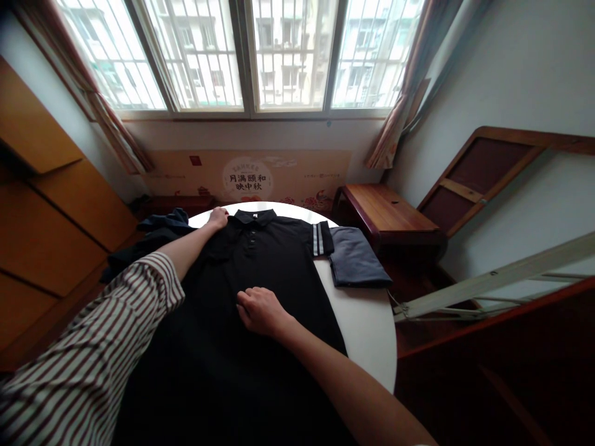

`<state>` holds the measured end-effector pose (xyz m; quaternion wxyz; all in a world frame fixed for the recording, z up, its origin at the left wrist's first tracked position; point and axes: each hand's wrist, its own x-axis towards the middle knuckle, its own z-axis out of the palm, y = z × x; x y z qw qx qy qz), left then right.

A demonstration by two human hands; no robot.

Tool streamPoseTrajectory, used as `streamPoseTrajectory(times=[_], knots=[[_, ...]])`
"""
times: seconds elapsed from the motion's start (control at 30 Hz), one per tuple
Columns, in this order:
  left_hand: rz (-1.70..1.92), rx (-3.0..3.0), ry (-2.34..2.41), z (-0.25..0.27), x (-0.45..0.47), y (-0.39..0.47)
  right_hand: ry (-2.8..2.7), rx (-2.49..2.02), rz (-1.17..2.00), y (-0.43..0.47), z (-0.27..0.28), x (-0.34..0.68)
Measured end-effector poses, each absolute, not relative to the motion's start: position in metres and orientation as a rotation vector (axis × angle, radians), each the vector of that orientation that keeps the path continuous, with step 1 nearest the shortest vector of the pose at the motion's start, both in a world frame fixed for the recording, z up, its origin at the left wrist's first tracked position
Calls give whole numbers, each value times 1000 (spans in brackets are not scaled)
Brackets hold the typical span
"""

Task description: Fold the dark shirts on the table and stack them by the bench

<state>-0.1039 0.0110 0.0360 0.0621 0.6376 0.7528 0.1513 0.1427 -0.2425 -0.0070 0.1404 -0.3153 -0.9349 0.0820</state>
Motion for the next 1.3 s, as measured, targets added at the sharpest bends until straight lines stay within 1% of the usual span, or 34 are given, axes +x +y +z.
streamPoseTrajectory(times=[0.13,0.37,0.43,0.5,0.57,0.6,0.77,0.9,1.1,1.3], knots=[[345,2011,2304,25,-69,-14,-2700,-906,233,-242,-7,143],[240,2165,2145,-21,-20,-86,-2689,-947,227,-244,-6,141],[230,2162,2149,-27,-18,-94,-2699,-941,283,-246,0,143],[233,2162,2156,-29,-19,-96,-2717,-965,404,-243,12,149],[243,2168,2152,-30,-21,-94,-2676,-1081,493,-232,29,162],[248,2174,2146,-30,-21,-94,-2626,-1176,487,-223,39,172],[285,2186,2141,-32,-21,-92,-2221,-1868,156,-146,75,235],[300,2191,2138,-32,-20,-93,-2042,-2177,145,-91,73,270],[320,2182,2153,-31,-18,-94,-1904,-2364,225,-61,48,273],[315,2200,2150,-30,-16,-95,-1908,-2256,204,-54,57,261]])
